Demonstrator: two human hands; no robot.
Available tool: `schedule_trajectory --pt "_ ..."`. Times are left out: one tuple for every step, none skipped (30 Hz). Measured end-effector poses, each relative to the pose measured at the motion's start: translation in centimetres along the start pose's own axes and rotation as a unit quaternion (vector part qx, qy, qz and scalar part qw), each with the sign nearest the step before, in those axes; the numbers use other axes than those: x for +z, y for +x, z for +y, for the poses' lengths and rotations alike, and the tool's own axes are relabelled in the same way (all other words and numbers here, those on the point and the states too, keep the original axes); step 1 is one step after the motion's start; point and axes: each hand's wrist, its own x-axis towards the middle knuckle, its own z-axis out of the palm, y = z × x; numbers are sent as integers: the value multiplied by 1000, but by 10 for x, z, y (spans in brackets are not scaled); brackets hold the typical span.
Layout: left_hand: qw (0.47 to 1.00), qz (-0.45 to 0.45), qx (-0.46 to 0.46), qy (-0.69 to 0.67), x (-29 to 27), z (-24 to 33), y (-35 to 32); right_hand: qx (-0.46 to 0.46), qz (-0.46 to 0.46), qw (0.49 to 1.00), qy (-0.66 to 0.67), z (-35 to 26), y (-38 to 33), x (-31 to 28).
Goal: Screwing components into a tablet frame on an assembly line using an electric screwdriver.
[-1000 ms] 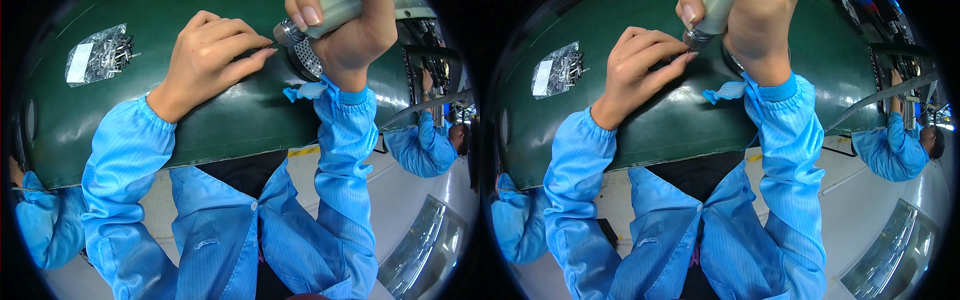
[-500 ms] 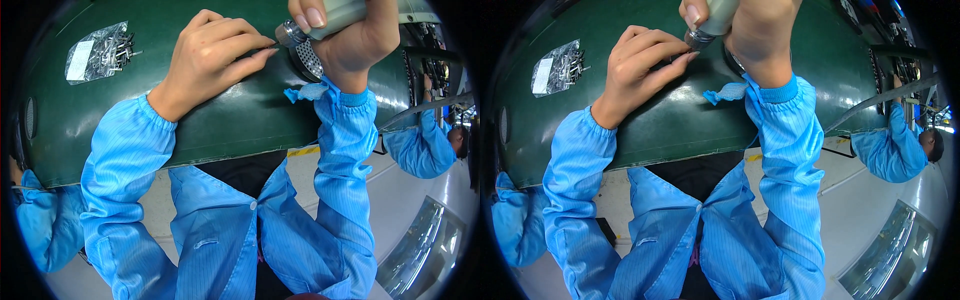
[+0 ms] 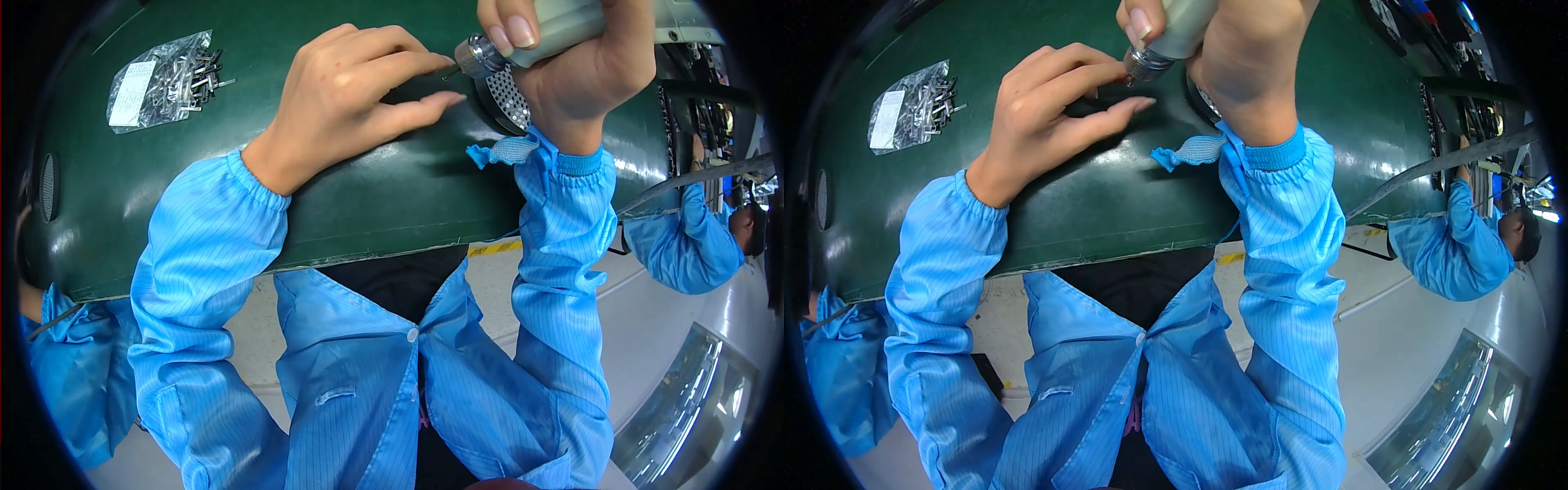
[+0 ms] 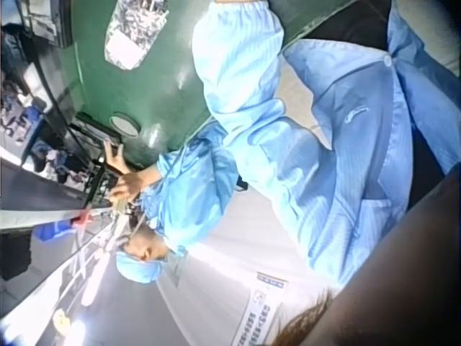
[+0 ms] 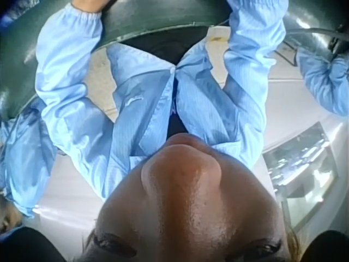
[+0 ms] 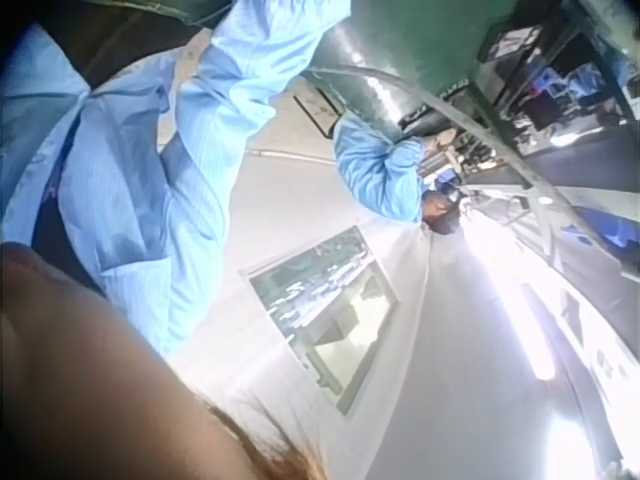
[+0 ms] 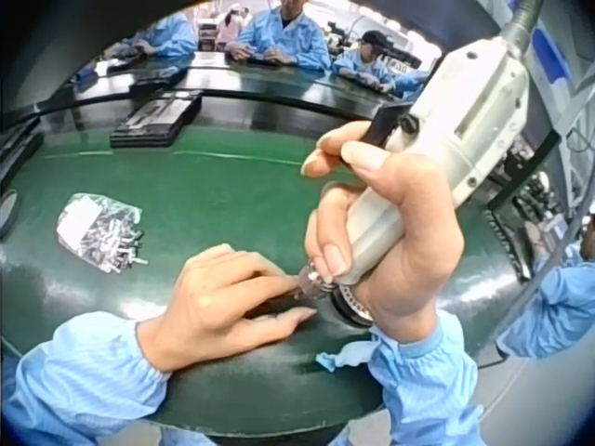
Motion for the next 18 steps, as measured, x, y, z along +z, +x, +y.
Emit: schedule_trajectory --pt "1000 -5 -13 -4 -1 0 1 -1 0 1000 0 1 1 -1" --pt "1000 -5 -12 -3 -1 -2 1 8 3 1000 11 3 3 -2" --pt "1000 -10 -23 -7 -1 -4 2 16 6 1000 23 5 5 -3" --pt "999 -16 -34 -10 -2 -6 3 13 5 1000 25 6 8 -4" --pt "999 -17 -28 -2 -5 -7 6 21 15 998 49 5 12 -4" --pt "999 -20 -49 -3 -6 -7 3 31 23 996 76 10 15 -4" --pt "997 -23 -67 -2 -9 -9 3 24 19 996 87 18 20 -14" --pt "997 -16 -77 -7 -8 -8 6 13 -19 996 82 26 26 -35" --pt "995 -9 -93 -17 -9 -7 6 4 -58 995 83 32 32 -48" --pt "995 -6 -94 -11 -8 -7 4 9 -32 998 52 30 36 -50" --pt "995 -3 -97 0 -7 -9 1 15 -8 1000 26 28 38 -51" --pt "995 0 -99 7 -5 -7 0 8 3 1000 -9 27 38 -60" --pt "995 1 -95 19 -3 -5 3 -5 16 999 -41 26 38 -73" --pt "995 6 -103 17 -2 -1 4 -7 40 997 -61 26 37 -82" --pt "994 12 -109 15 -2 4 5 -10 63 995 -80 24 35 -91" --pt "994 18 -109 7 0 7 6 -4 71 994 -83 19 33 -103" --pt "994 22 -109 0 -1 9 3 3 78 993 -85 18 31 -111" --pt "994 16 -109 3 -2 10 0 -8 86 991 -98 19 31 -119"
